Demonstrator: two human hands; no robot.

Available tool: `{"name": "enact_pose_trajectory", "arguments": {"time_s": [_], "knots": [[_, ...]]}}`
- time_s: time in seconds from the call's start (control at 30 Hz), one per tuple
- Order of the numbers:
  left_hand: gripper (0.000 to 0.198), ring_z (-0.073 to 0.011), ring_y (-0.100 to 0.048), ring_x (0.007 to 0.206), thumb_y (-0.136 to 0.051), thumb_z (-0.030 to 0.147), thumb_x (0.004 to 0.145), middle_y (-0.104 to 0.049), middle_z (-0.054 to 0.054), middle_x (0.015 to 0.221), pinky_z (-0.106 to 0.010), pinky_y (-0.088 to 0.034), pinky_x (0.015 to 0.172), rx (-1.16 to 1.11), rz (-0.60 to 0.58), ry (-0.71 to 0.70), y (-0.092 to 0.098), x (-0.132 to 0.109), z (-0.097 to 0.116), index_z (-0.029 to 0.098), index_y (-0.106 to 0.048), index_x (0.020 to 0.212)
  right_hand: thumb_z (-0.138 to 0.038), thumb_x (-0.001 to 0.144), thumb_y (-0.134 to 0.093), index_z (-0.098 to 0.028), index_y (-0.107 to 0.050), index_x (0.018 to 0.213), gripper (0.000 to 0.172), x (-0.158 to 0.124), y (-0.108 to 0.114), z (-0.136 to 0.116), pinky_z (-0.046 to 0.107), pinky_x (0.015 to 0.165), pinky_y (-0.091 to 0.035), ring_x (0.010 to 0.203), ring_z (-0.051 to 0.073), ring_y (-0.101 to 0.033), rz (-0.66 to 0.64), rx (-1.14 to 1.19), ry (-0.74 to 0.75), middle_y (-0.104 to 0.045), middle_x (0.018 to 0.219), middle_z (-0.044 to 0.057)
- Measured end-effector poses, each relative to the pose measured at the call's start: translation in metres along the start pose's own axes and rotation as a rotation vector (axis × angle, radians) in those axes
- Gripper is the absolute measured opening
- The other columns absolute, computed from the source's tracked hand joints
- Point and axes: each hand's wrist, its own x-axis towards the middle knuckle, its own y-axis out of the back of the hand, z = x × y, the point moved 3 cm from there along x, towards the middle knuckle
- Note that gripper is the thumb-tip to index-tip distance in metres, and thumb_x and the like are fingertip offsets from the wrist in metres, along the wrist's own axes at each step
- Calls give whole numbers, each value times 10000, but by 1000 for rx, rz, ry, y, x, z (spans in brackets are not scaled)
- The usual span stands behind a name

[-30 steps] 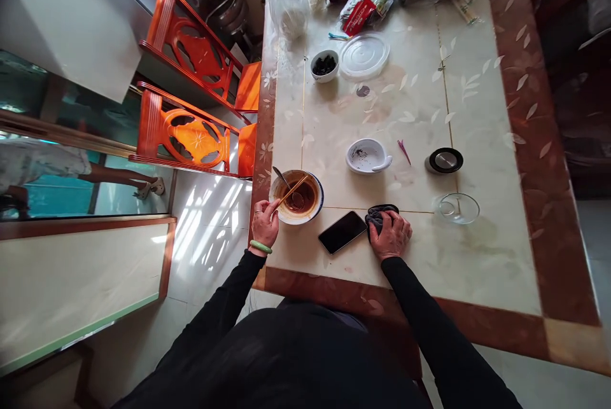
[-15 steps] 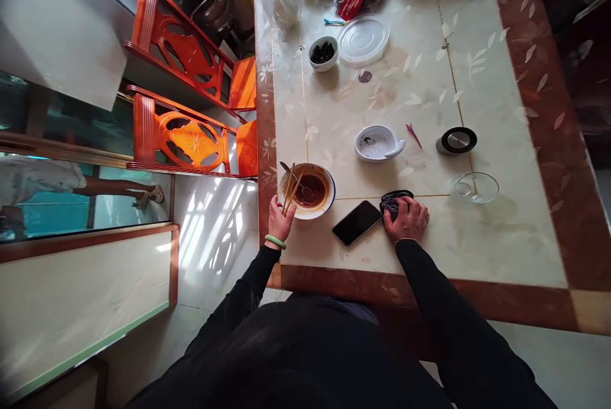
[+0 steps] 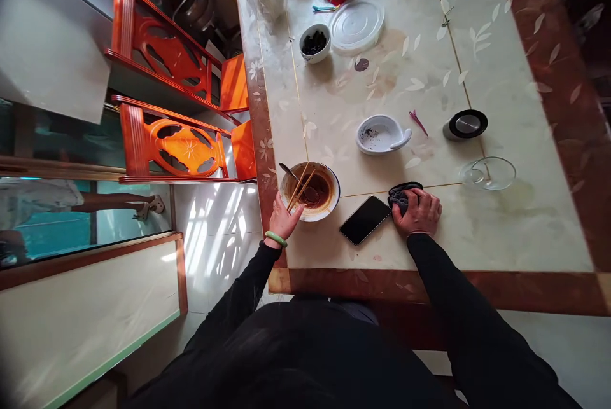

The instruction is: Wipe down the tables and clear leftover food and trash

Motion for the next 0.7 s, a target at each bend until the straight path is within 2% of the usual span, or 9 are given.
{"name": "enact_pose_trajectory", "arguments": {"time_s": [0.2,0.33,0.5,0.6,0.7], "knots": [[868,-317,-678,1367,-715,292,911,-703,-196,1455,-385,-527,1083,-95,-147,79,12,16,3,136,-290,1652,-453,926,-557,-161,-711,1192,424,1,2,-4,528,1041,-434,1168,356,-521,-1,-21,19,-635,1239,191],[776,-312,-719,1286,-662,178,879,-747,-181,1370,-395,-546,1054,-96,-140,89,14,21,4,130,-360,1592,-440,966,-543,-155,-717,1210,413,1,5,-8,509,1057,-429,1199,349,-533,-15,-43,23,-655,1260,190],[721,-325,-752,1202,-656,132,824,-773,-165,1277,-423,-574,1012,-77,-134,71,14,27,5,168,-428,1507,-436,989,-523,-163,-719,1210,402,2,6,-7,490,1048,-452,1182,336,-564,-20,9,-7,-673,1266,186],[721,-325,-741,1229,-649,128,827,-753,-178,1321,-418,-565,1024,-71,-154,54,17,35,5,166,-411,1507,-403,993,-512,-150,-703,1188,372,20,2,-5,494,1047,-478,1146,330,-589,33,107,-86,-682,1219,199],[725,-325,-736,1235,-648,119,823,-740,-185,1344,-406,-558,1018,-51,-168,31,23,43,2,164,-404,1505,-365,1001,-504,-142,-682,1194,345,58,-9,-12,514,1066,-484,1147,329,-596,93,177,-212,-693,1186,208]]}}
